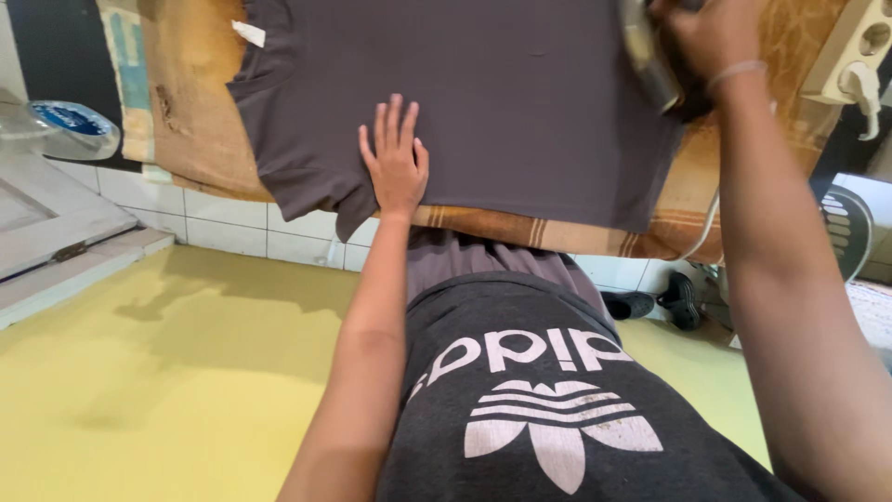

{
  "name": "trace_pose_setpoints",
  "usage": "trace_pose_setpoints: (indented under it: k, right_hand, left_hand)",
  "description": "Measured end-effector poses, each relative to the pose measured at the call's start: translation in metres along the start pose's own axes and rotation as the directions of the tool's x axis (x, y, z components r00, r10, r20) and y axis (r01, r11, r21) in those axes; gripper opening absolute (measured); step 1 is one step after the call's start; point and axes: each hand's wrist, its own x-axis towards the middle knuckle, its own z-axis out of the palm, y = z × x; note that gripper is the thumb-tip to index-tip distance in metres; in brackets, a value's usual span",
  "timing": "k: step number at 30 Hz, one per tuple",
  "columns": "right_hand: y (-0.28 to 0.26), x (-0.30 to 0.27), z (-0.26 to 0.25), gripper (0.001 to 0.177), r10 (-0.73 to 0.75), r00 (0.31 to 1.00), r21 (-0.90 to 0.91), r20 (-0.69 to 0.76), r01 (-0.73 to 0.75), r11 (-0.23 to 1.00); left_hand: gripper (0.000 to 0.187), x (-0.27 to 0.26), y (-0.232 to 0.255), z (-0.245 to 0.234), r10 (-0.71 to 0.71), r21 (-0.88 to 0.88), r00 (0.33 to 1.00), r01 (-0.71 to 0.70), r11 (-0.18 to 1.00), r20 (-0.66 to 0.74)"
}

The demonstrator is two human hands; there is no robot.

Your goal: The person irons a dark gray t-shirt on a patterned ironing board. They use an electric iron to smooth the sleeves, body, and collar, repeatedly adjusting and flipping the garment to cover all areas.

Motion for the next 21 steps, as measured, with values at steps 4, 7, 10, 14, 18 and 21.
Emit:
trace_pose_setpoints:
  k: [4, 7, 10, 14, 18, 21]
  right_hand:
    - [-0.102, -0.028, 0.032, 0.045, 0.469, 0.750, -0.258, 0.467, -0.391, 0.883]
    - [-0.174, -0.069, 0.062, 0.025, 0.324, 0.565, -0.289, 0.759, -0.154, 0.945]
    - [-0.204, -0.095, 0.074, 0.032, 0.031, 0.607, -0.152, 0.794, 0.149, 0.977]
    - [-0.184, -0.077, 0.077, 0.035, -0.035, 0.724, -0.178, 0.689, 0.215, 0.960]
    - [-0.123, -0.009, 0.078, 0.033, 0.120, 0.743, -0.327, 0.659, 0.139, 0.935]
    - [-0.076, 0.042, 0.067, 0.046, -0.058, 0.881, -0.320, 0.469, 0.231, 0.919]
  left_hand:
    - [0.060, 0.011, -0.007, 0.006, -0.295, 0.077, 0.945, 0.308, 0.948, -0.140]
    - [0.059, 0.022, -0.015, 0.006, -0.370, 0.130, 0.918, 0.388, 0.913, -0.139]
    - [0.059, 0.036, -0.030, 0.000, -0.364, 0.185, 0.922, 0.384, 0.904, -0.134]
    - [0.060, 0.047, -0.048, -0.010, -0.342, 0.200, 0.930, 0.364, 0.909, -0.137]
    - [0.062, 0.052, -0.047, -0.012, -0.373, 0.196, 0.916, 0.396, 0.897, -0.144]
    - [0.063, 0.053, -0.044, -0.013, -0.390, 0.200, 0.910, 0.412, 0.889, -0.141]
